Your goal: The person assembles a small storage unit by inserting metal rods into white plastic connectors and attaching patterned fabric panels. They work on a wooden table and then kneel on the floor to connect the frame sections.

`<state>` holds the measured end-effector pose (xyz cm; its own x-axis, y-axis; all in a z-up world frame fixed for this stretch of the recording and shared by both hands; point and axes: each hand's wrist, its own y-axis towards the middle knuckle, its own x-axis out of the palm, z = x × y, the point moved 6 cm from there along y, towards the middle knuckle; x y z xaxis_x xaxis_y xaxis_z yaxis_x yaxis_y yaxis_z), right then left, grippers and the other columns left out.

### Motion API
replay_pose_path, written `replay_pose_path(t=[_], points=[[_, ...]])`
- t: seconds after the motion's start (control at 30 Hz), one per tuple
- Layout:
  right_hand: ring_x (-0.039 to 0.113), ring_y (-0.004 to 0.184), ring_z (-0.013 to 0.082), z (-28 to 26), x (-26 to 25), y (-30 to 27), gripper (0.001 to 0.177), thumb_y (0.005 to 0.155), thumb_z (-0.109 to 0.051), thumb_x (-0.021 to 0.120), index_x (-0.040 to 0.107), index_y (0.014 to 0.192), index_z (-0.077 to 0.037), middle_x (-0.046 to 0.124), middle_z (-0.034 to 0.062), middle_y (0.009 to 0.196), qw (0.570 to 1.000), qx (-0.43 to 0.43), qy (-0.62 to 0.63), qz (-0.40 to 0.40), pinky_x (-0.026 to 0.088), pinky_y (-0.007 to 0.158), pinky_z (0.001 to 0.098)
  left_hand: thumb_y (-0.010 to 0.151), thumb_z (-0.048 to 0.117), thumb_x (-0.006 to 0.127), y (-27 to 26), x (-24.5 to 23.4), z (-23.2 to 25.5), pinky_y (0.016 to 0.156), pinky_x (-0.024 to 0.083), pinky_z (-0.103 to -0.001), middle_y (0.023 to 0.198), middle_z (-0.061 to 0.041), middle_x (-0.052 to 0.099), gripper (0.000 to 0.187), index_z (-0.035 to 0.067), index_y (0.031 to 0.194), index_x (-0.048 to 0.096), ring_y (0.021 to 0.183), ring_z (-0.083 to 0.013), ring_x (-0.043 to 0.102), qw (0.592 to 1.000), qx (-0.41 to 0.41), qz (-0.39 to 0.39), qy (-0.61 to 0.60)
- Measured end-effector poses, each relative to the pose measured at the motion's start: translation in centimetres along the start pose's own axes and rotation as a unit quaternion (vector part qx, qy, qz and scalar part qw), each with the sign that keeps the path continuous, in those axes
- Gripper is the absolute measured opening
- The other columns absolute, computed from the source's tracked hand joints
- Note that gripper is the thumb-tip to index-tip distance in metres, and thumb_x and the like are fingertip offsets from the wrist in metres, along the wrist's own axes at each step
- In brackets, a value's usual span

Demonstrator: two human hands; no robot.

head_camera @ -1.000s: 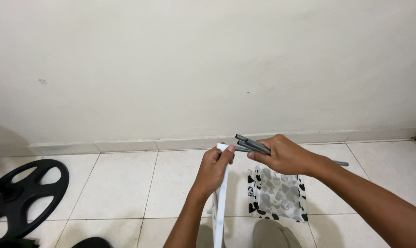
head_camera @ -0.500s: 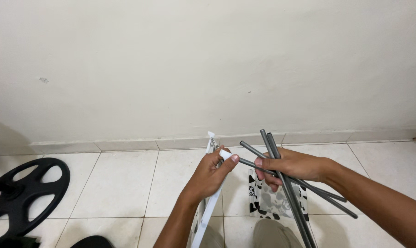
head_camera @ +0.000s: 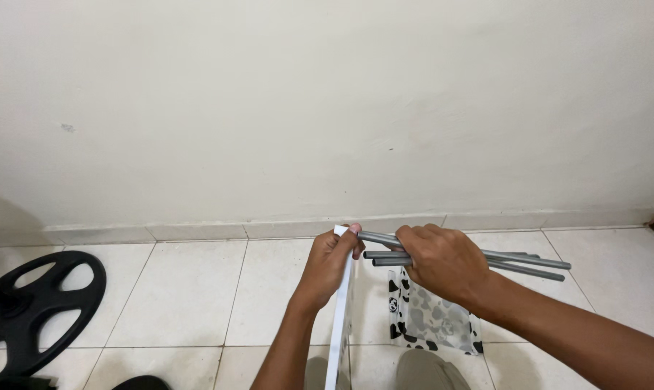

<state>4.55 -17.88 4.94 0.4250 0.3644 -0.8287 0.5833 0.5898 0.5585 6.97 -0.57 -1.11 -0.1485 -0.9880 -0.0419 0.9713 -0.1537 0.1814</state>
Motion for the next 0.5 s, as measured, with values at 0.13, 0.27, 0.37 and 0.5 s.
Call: replay_pose_path(t=[0.13,0.27,0.37,0.5], points=[[0.063,0.050,0.0229,0.4,0.9,-0.3,0.015,0.082,-0.017,0.072,0.063,0.082,-0.005,0.062,0.0082,0.056,1.000,0.023,0.016,-0.015,0.048,0.041,0.0381,0.104,0.044,0.052,0.0,0.1,-0.7,0.070,0.040,-0.029,0.066,0.004,0.052,0.050,0.011,0.066,0.056,0.069,-0.0093,0.045,1.000,-0.012,-0.004,-0.017],[0.045,0.040,0.0179,3.5,4.3,-1.0,0.037,0.098,-0.044,0.059,0.067,0.078,-0.013,0.050,0.0032,0.046,0.885,0.248,0.267,-0.291,0.037,0.040,0.0336,0.102,0.044,0.056,-0.4,0.0,-0.5,0.063,0.037,-0.029,0.063,0.003,0.048,0.049,0.011,0.067,0.058,0.063,-0.0098,0.042,0.999,-0.028,-0.014,0.026],[0.038,0.039,0.0144,3.8,4.4,-2.7,0.061,0.104,-0.050,0.060,0.050,0.068,-0.003,0.038,-0.0005,0.048,0.703,0.319,0.496,-0.398,0.031,0.037,0.0304,0.100,0.045,0.058,-1.2,0.4,-0.3,0.057,0.035,-0.030,0.060,0.004,0.047,0.046,0.012,0.068,0.059,0.060,-0.0092,0.040,0.997,-0.033,-0.038,0.063],[0.049,0.038,0.0166,3.5,3.9,-1.9,0.049,0.099,-0.043,0.063,0.060,0.074,-0.001,0.050,0.0022,0.047,0.872,0.231,0.313,-0.297,0.041,0.038,0.0340,0.100,0.044,0.057,-1.1,-0.1,-0.1,0.056,0.033,-0.031,0.059,0.003,0.044,0.046,0.012,0.068,0.058,0.058,-0.0105,0.039,0.994,-0.040,-0.024,0.098]])
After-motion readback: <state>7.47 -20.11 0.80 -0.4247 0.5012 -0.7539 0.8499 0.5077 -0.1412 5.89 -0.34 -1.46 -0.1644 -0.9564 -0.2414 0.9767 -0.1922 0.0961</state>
